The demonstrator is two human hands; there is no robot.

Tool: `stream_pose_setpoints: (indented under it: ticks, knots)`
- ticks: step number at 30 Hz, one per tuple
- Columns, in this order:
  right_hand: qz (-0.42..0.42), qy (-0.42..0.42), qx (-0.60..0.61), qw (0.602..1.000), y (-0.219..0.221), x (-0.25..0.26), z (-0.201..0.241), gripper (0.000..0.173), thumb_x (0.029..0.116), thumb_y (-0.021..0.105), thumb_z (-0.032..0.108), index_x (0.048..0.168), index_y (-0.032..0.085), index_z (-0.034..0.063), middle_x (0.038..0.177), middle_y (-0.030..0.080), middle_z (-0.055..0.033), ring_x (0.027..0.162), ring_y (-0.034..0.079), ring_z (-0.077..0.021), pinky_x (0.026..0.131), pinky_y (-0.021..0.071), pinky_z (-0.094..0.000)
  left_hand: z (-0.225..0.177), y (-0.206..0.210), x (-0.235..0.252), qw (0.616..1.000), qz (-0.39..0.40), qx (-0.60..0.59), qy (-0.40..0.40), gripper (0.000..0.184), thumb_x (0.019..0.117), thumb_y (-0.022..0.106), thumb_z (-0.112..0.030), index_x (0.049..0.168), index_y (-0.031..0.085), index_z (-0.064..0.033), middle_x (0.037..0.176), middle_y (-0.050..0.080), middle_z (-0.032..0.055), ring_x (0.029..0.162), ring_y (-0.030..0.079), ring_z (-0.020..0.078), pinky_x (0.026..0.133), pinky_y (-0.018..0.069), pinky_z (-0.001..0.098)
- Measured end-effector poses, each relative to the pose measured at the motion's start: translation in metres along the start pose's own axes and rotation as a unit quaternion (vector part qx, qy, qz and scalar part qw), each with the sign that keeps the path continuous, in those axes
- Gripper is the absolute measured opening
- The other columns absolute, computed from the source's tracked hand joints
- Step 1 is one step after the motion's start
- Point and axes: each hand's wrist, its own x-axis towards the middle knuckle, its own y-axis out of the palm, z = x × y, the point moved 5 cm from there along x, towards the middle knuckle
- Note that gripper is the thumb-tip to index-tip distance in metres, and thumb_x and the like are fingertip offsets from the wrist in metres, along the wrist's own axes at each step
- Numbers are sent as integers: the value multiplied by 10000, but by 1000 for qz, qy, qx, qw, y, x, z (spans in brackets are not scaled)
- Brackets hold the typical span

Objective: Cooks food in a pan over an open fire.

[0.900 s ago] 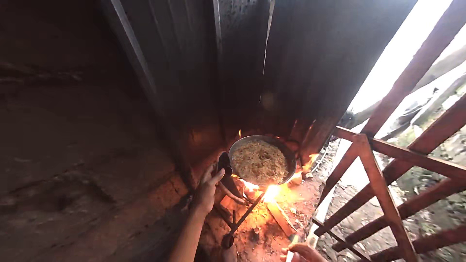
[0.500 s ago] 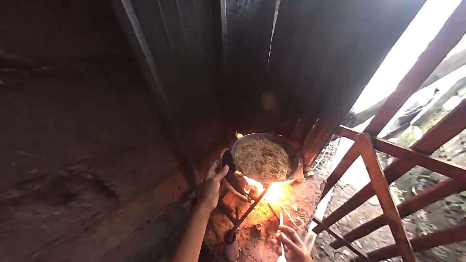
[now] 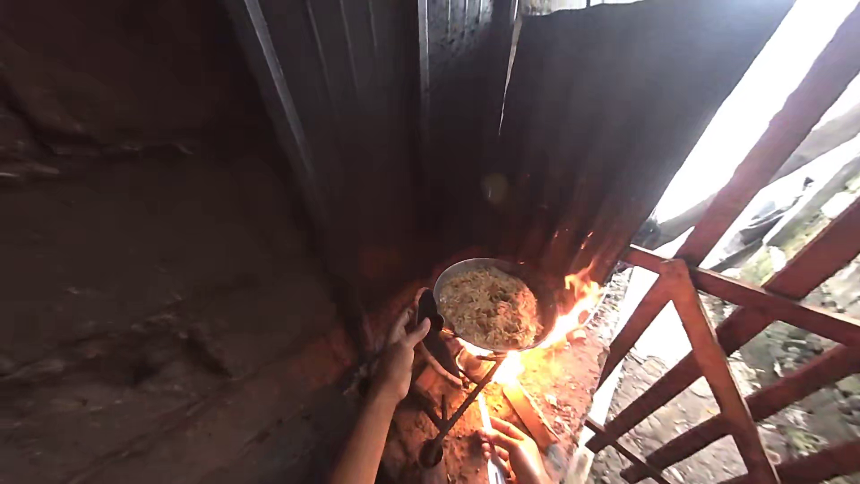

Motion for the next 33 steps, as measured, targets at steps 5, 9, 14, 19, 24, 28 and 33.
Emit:
stream_pose_setpoints:
  ticks: [5,9,14,19,24,28,33]
  knots:
    - [-44,-50,-3,998,3,16,13,286,969,611,-32,1253,640,-46,939,737,-146,667,665,-160,603,555,-295,1,0,0,1000,-5,9,3,363,1045,537,-116,1398,505,-35,1300,588,125,1089,610,172,869,546,351]
    - [-49,-89,7,995,11,16,21,280,974,600,-44,1247,660,-55,922,743,-141,668,676,-156,612,569,-297,-1,2,-3,1000,-14,3,-3,385,1046,535,-107,1420,484,-31,1274,587,133,1037,622,178,815,558,351]
    - [-70,-115,23,991,12,19,24,282,940,640,-63,1220,677,-71,963,740,-157,694,677,-162,641,575,-302,0,5,-3,1000,-10,-3,3,330,1045,531,-97,1368,512,-36,1179,605,104,946,631,146,755,564,317]
    - [-69,-121,38,990,12,31,26,273,960,600,-70,1223,676,-70,950,744,-154,687,675,-153,636,573,-299,-1,8,-3,1000,-4,11,13,306,1048,517,-92,1346,517,-20,1175,606,110,957,630,146,766,560,318]
    - [-63,-136,35,988,17,41,27,265,961,599,-67,1213,681,-71,941,754,-154,702,696,-164,644,582,-302,-2,7,-5,1000,-15,15,4,312,1047,527,-95,1352,518,-30,1212,595,116,999,620,158,786,554,334]
    - [-70,-141,36,987,18,45,29,248,946,617,-79,1185,686,-77,905,741,-156,672,679,-165,621,575,-304,0,8,-4,1000,-13,6,3,325,1047,528,-100,1365,512,-36,1207,595,107,980,622,148,769,555,320]
    - [-46,-141,28,988,14,46,25,285,950,628,-68,1231,678,-63,969,748,-157,721,695,-161,669,590,-308,0,8,-3,1000,-16,8,2,328,1045,531,-96,1367,506,-35,1224,584,118,1007,617,160,796,557,333]
